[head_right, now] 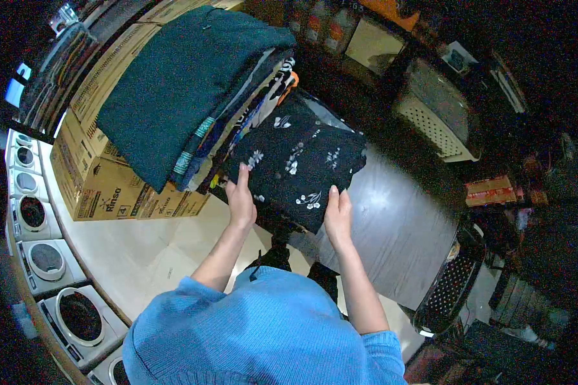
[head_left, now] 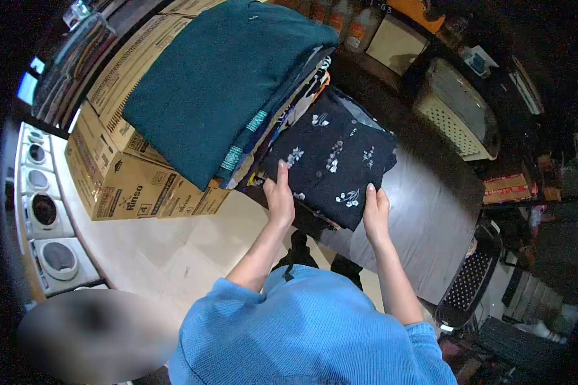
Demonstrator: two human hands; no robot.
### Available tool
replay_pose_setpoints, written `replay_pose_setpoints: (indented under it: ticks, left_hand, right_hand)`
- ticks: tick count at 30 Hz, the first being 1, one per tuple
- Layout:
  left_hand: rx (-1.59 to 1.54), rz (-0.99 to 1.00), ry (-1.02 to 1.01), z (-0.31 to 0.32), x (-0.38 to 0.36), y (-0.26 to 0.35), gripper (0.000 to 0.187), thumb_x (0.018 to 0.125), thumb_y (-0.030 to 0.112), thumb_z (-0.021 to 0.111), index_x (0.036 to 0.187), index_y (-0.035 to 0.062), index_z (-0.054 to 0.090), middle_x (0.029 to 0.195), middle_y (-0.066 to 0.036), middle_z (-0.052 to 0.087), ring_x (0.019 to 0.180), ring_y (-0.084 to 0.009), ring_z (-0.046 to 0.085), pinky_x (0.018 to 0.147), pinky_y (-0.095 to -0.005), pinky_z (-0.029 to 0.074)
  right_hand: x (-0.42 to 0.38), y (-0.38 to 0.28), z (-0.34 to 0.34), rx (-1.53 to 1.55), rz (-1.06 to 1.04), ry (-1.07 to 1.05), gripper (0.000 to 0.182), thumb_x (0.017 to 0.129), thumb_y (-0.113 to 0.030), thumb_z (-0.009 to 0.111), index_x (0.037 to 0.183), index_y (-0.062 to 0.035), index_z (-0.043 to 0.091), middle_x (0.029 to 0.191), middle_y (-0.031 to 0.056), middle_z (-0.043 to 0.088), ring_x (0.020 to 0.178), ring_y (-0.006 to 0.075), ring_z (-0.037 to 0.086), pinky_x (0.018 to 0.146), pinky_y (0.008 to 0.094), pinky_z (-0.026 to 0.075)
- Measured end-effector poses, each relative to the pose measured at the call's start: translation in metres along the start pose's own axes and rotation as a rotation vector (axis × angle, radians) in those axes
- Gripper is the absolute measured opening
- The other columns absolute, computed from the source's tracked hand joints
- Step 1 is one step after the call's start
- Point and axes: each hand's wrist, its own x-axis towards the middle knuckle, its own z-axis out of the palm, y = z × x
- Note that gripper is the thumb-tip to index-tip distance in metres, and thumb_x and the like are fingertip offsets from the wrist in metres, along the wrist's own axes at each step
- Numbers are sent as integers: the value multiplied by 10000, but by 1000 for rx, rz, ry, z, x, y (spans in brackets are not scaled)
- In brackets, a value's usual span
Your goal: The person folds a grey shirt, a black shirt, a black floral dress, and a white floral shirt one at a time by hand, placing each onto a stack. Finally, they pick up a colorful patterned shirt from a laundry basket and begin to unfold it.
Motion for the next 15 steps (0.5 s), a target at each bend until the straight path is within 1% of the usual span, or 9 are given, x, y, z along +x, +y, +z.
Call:
replay_pose_setpoints:
  ticks: [3, 5, 6, 7, 9, 10, 12, 14, 15]
  left_hand:
    - [26, -165, 91, -25, 1, -32, 313, 966, 268, 594, 1046, -34, 604, 1097, -116, 626, 986, -164, 568, 905, -305, 427]
    - [115, -28, 85, -18, -4, -14, 315, 963, 240, 595, 1117, -35, 570, 1133, -117, 619, 1007, -171, 567, 919, -307, 423]
    - [160, 34, 86, -17, -8, -9, 325, 962, 225, 596, 1152, -35, 554, 1151, -118, 616, 1017, -175, 567, 927, -309, 420]
    - [217, 58, -20, -25, -7, -13, 435, 953, 170, 574, 1315, -43, 458, 1276, -159, 556, 1137, -248, 535, 1012, -369, 378]
    - [550, 514, 27, -3, -32, 21, 466, 943, 140, 552, 1353, -39, 421, 1340, -190, 500, 1244, -305, 462, 1070, -435, 314]
    - [716, 743, 53, 5, -41, 32, 484, 938, 125, 541, 1372, -37, 402, 1373, -206, 472, 1298, -333, 426, 1099, -468, 282]
    - [873, 807, -268, 1, -40, 23, 509, 925, 130, 533, 1387, -34, 393, 1438, -221, 391, 1383, -404, 299, 1131, -548, 190]
    - [1084, 793, -410, 19, -31, 26, 540, 935, 223, 533, 1404, -5, 392, 1473, -164, 377, 1405, -412, 255, 1134, -580, 157]
    - [1137, 793, -436, 31, -24, 28, 546, 936, 243, 541, 1401, -6, 397, 1487, -173, 351, 1415, -422, 216, 1131, -590, 131]
  right_hand:
    - [5, 44, -6, -118, 170, -53, 356, 998, -314, 480, 1035, 31, 563, 925, 107, 631, 890, 156, 554, 823, 312, 439]
    - [9, 59, -11, -222, 349, -92, 348, 989, -300, 493, 1043, 38, 555, 922, 140, 635, 879, 190, 576, 819, 323, 446]
    - [5, 41, -10, -312, 239, -6, 338, 979, -294, 511, 1041, 34, 560, 931, 158, 635, 883, 220, 585, 816, 337, 451]
    - [-4, 8, -8, -400, 128, 77, 328, 969, -288, 529, 1039, 31, 564, 939, 177, 636, 887, 250, 593, 812, 352, 457]
    - [3, -20, -6, -691, -270, 281, 231, 930, -205, 583, 1021, 7, 587, 998, 204, 636, 938, 353, 593, 816, 403, 472]
    - [16, -31, -4, -708, -471, 277, 205, 921, -178, 587, 1024, 0, 592, 1006, 190, 637, 945, 353, 591, 818, 412, 473]
    - [52, -61, 6, -730, -864, 266, 165, 903, -122, 594, 1030, -16, 602, 1022, 163, 640, 958, 354, 586, 824, 430, 475]
    - [92, -86, 25, -752, -1064, 72, 144, 888, -43, 572, 1021, -3, 608, 1018, 152, 652, 956, 364, 590, 841, 436, 475]
    - [113, -93, 37, -743, -981, -61, 147, 881, -77, 586, 995, 6, 629, 997, 173, 658, 953, 369, 594, 844, 439, 480]
